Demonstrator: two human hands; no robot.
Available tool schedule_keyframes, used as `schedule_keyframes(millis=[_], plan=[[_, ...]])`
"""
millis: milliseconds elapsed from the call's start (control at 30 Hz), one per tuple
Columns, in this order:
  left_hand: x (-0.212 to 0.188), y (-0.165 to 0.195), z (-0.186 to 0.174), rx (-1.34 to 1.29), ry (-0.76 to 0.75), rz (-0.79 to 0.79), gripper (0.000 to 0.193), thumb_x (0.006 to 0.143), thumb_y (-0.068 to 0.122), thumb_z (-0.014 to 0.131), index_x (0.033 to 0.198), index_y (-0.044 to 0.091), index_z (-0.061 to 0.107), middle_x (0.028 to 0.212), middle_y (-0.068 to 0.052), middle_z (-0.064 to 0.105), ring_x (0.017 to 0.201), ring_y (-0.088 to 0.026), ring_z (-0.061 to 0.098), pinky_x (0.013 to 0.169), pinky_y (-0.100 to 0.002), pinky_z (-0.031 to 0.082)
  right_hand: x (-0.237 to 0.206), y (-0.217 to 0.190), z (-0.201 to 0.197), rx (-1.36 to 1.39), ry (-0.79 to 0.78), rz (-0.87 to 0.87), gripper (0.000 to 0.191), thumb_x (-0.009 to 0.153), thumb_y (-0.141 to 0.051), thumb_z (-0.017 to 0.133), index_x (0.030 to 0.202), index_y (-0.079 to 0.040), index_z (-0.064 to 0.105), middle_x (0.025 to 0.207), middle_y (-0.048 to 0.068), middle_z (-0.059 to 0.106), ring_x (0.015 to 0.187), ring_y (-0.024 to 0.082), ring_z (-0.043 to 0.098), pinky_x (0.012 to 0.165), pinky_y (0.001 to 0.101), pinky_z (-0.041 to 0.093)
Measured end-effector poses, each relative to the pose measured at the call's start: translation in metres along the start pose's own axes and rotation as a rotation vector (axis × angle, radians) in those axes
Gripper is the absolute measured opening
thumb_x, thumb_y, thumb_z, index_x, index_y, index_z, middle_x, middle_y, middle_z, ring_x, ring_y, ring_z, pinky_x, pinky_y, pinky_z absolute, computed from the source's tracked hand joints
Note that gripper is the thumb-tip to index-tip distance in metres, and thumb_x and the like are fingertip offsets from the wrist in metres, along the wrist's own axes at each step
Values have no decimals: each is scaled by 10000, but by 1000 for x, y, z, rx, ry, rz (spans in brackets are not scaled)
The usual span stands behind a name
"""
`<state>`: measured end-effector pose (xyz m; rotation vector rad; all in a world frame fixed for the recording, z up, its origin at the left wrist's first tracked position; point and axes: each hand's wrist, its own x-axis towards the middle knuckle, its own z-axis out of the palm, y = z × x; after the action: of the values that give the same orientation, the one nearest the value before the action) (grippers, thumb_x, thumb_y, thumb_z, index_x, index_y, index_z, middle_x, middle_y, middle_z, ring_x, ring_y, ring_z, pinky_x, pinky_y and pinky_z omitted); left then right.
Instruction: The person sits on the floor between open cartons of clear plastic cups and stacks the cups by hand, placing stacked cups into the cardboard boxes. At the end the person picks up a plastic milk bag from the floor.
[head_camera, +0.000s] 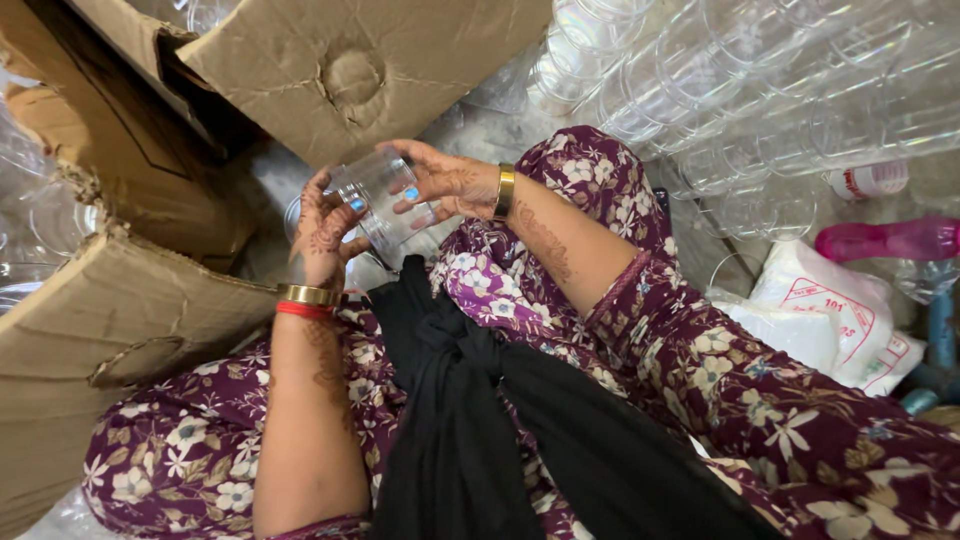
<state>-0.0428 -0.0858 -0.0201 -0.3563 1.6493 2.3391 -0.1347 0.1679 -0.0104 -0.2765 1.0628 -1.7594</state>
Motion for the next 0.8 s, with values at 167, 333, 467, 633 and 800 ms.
schedule_keyframes(millis=[167,333,467,633,800], plan=[[4,7,1,27,0,24,848,813,336,762,1552,195,370,1416,-107,496,1153,-215,607,813,-351,572,5,-4,-7,26,70,-11,892,924,-219,762,1618,-268,205,1466,149,480,1309,303,573,1029,550,533],[24,-14,-7,130,-66,123,976,782,442,792,1591,203,301,1421,-126,488,999,-257,653,716,-346,544,7,-15,-5,-34,78,29,860,927,-222,743,1618,-238,231,1487,118,480,1341,280,551,1039,552,516],[33,-20,-3,29,-70,210,1076,733,460,881,1583,150,297,1494,-168,461,1248,-309,602,947,-444,613,10,-28,2,-43,60,30,880,888,-236,746,1610,-214,243,1531,99,461,1387,272,503,1018,561,518],[29,-6,6,69,-34,188,1049,730,376,881,1580,113,327,1509,-187,488,1332,-341,577,1014,-441,585,12,-39,3,-35,44,38,919,872,-240,754,1624,-203,228,1564,93,429,1409,284,472,1028,535,517],[28,4,14,98,32,144,979,734,278,879,1552,119,366,1483,-165,484,1302,-319,586,976,-435,595,14,-43,1,-95,52,50,946,852,-222,764,1621,-192,215,1564,72,412,1416,263,459,1023,510,532]])
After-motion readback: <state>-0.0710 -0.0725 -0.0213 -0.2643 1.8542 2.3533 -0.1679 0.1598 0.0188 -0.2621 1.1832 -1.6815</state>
